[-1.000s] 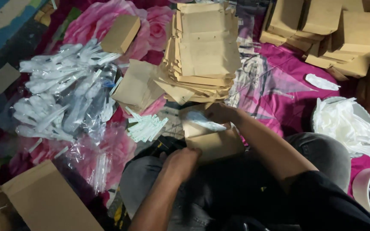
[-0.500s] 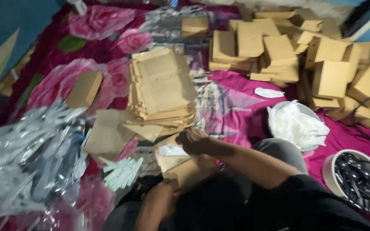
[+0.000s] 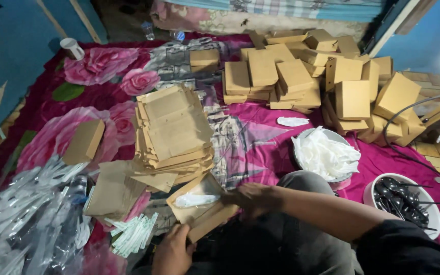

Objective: The person sits on the floor and packs white plastic spoons into small cardboard boxes. They unwrap spoons from plastic, place them inside the boxes, and fold the flaps to close them. The person briefly uses a remote control before resuming packing.

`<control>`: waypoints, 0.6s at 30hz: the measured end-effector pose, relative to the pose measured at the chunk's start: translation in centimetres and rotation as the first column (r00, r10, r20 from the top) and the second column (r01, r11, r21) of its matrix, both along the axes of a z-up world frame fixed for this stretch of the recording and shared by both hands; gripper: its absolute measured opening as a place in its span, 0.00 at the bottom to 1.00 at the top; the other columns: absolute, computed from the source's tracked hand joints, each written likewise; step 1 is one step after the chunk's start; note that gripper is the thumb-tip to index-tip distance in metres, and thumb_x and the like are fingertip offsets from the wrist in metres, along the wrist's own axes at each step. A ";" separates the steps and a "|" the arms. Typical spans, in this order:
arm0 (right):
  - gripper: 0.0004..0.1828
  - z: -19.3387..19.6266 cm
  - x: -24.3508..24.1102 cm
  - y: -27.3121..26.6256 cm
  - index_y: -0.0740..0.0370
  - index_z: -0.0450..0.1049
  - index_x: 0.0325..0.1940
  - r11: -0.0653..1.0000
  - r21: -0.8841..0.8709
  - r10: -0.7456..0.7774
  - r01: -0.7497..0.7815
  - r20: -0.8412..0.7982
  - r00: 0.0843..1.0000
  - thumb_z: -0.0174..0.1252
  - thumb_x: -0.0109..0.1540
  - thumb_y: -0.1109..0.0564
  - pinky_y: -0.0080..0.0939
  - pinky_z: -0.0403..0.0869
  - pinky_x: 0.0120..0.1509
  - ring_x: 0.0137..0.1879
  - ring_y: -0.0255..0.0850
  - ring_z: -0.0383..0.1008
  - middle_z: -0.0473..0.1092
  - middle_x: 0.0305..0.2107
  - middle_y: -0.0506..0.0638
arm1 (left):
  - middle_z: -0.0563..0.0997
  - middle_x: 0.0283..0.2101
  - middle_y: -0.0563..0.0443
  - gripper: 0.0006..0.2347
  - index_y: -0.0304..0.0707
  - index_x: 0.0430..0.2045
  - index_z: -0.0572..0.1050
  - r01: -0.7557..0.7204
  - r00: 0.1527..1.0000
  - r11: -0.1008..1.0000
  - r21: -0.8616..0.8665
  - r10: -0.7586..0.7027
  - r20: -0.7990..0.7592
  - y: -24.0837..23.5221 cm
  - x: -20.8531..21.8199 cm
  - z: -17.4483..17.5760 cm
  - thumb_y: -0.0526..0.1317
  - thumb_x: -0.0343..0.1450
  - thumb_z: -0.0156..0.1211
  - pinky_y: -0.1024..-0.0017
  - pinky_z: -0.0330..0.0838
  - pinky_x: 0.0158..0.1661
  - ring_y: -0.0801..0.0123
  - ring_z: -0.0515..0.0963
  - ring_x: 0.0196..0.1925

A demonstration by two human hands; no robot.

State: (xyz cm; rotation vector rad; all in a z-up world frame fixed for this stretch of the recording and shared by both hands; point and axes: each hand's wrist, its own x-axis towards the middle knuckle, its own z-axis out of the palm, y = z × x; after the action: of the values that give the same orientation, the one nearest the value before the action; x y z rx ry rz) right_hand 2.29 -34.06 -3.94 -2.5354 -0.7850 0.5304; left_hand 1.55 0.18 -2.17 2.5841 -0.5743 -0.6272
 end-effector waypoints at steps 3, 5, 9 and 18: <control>0.37 -1.3 2.7 -0.1 0.54 0.62 0.59 0.997 0.039 0.065 -0.068 0.095 0.993 0.66 0.47 0.52 0.58 0.71 0.35 0.40 0.58 0.77 0.71 0.42 0.57 | 0.77 0.45 0.50 0.13 0.49 0.39 0.68 0.048 0.989 0.997 -0.064 -0.038 0.143 0.9 1.0 -3.5 0.47 0.68 0.63 0.50 0.71 0.42 0.49 0.78 0.51; 0.41 -5.6 4.8 -1.7 0.67 0.68 0.60 0.891 0.280 0.275 -0.358 0.296 0.915 0.71 0.46 0.47 0.55 0.74 0.57 0.54 0.59 0.75 0.72 0.49 0.62 | 0.76 0.47 0.44 0.19 0.47 0.42 0.66 0.032 0.999 0.999 -0.029 -0.031 0.028 1.3 2.1 -5.8 0.58 0.70 0.60 0.54 0.71 0.49 0.49 0.76 0.54; 0.31 -11.3 6.5 -1.9 0.63 0.71 0.48 0.878 0.223 0.330 -0.424 0.361 0.872 0.67 0.51 0.40 0.52 0.70 0.47 0.43 0.56 0.71 0.69 0.40 0.59 | 0.79 0.51 0.50 0.19 0.55 0.45 0.69 0.016 0.996 0.999 0.041 -0.012 -0.085 1.0 3.4 -2.9 0.45 0.62 0.68 0.62 0.70 0.53 0.56 0.78 0.57; 0.48 -6.6 7.5 0.0 0.49 0.77 0.53 0.977 -0.174 0.081 -0.127 -0.250 0.965 0.77 0.31 0.36 0.49 0.74 0.51 0.48 0.50 0.79 0.78 0.45 0.51 | 0.74 0.63 0.60 0.23 0.57 0.55 0.72 0.110 0.985 0.957 0.269 -0.069 -0.158 0.1 6.3 -4.1 0.44 0.63 0.67 0.62 0.72 0.59 0.58 0.77 0.62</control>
State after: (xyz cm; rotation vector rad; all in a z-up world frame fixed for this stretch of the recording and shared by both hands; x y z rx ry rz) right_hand 9.77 -34.05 -10.49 -2.5403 -0.8132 0.9710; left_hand 7.86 0.28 -6.26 2.7485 -0.5944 -0.9836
